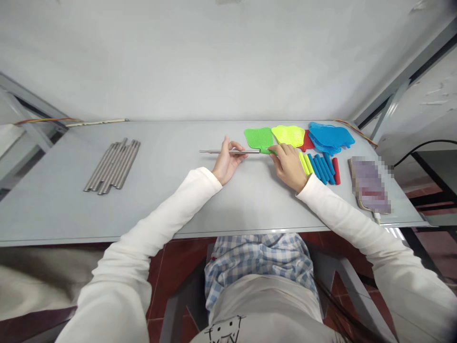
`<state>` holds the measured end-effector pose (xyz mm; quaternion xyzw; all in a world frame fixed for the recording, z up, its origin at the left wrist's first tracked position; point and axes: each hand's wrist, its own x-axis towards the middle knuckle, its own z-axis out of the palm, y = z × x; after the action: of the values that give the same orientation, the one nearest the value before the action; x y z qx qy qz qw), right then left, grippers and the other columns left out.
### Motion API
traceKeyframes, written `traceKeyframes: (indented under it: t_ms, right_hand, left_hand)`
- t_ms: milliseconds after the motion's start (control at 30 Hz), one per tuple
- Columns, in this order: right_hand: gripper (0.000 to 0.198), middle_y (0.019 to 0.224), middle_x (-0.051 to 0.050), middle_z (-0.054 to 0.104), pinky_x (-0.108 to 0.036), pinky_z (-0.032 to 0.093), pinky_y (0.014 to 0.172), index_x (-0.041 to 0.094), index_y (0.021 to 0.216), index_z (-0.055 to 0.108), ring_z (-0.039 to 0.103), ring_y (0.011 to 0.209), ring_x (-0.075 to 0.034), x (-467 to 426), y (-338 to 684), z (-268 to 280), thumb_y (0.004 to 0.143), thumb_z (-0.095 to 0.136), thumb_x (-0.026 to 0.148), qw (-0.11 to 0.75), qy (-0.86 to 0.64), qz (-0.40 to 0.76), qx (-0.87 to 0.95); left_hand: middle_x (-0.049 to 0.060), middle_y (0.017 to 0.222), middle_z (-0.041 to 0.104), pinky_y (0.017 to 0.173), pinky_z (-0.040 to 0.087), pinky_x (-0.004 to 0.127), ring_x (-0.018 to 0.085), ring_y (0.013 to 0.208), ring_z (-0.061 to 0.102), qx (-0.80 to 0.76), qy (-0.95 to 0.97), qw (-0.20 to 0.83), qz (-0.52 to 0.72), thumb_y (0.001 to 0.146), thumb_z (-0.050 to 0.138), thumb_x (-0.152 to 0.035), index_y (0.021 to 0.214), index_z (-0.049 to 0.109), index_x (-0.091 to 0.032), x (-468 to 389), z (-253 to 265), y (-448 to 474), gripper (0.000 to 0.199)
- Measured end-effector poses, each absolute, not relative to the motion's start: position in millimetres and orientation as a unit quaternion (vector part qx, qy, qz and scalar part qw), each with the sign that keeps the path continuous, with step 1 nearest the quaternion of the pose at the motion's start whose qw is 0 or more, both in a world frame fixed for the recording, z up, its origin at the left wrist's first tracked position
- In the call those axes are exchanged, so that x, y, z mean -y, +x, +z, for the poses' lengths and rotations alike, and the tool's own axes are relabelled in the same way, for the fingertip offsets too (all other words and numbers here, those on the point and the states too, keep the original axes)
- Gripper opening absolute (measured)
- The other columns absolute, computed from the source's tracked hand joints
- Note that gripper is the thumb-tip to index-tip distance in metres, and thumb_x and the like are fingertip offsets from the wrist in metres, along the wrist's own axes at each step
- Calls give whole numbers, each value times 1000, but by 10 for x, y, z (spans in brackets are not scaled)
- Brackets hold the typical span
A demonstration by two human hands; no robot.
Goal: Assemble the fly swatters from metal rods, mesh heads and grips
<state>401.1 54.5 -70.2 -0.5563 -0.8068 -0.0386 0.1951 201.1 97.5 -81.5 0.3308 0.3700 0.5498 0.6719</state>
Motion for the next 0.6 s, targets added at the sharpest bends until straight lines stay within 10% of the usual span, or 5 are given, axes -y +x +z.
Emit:
traceKeyframes:
  t_ms: [600]
  right_hand:
    - [31,104,-13,62,-41,38,80,20,114,59,53,95,-29,-574,4029,-776,101,33,30,231,-533,-56,812]
  left_hand:
    - [0,71,55,79,52,24,11,78,59,-386,367,655,536,89,44,-68,61,48,-19,-946,-757,2017,57]
